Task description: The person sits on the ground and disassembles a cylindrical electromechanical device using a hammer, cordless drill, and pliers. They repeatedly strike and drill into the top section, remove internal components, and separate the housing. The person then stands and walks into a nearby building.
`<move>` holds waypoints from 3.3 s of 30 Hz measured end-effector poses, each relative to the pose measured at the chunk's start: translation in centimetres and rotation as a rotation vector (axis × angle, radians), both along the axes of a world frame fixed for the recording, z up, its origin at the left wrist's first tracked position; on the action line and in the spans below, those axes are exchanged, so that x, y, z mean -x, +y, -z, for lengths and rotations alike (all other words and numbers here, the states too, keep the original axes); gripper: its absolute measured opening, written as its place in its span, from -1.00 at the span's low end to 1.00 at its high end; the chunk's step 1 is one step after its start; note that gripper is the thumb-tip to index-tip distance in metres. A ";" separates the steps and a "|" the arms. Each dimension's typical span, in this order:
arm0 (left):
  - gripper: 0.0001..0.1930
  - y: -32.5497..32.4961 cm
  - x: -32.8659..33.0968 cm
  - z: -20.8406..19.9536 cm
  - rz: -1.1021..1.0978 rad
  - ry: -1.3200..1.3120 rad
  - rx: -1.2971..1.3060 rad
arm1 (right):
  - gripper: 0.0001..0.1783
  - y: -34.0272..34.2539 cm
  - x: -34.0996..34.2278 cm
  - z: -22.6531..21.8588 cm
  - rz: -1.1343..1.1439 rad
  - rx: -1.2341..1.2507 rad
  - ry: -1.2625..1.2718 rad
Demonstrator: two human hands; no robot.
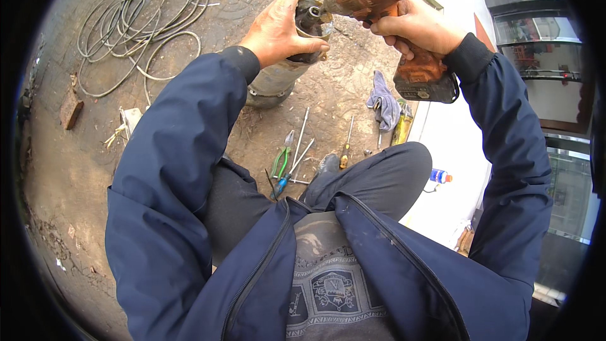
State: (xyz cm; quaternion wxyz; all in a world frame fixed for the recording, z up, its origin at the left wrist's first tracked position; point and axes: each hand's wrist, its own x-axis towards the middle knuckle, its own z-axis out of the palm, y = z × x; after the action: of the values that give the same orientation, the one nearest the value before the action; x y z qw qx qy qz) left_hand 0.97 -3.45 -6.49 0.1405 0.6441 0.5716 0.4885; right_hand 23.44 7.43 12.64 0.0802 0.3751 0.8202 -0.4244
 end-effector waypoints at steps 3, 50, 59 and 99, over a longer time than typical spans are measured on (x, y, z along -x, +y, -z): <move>0.19 0.1 0.0 0.2 -0.008 0.012 -0.038 | -0.73 -0.3 0.6 -0.6 -0.004 0.002 -0.056; 0.10 0.2 -1.3 0.5 -0.120 0.012 -0.090 | -0.61 0.7 5.3 -1.6 0.044 0.034 -0.458; 0.10 0.7 -0.9 0.6 -0.070 -0.028 -0.088 | -0.62 0.0 5.4 -2.0 0.050 0.033 -0.472; -0.01 0.2 -1.0 0.0 -0.064 -0.010 -0.066 | -0.59 -1.8 -0.5 -3.2 0.083 -0.045 -0.193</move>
State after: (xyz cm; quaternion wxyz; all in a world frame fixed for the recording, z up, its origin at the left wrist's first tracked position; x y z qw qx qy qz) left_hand 2.01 -3.25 -6.50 0.1065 0.6274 0.5746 0.5147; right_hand 23.90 5.62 15.79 0.1327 0.4495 0.8018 -0.3706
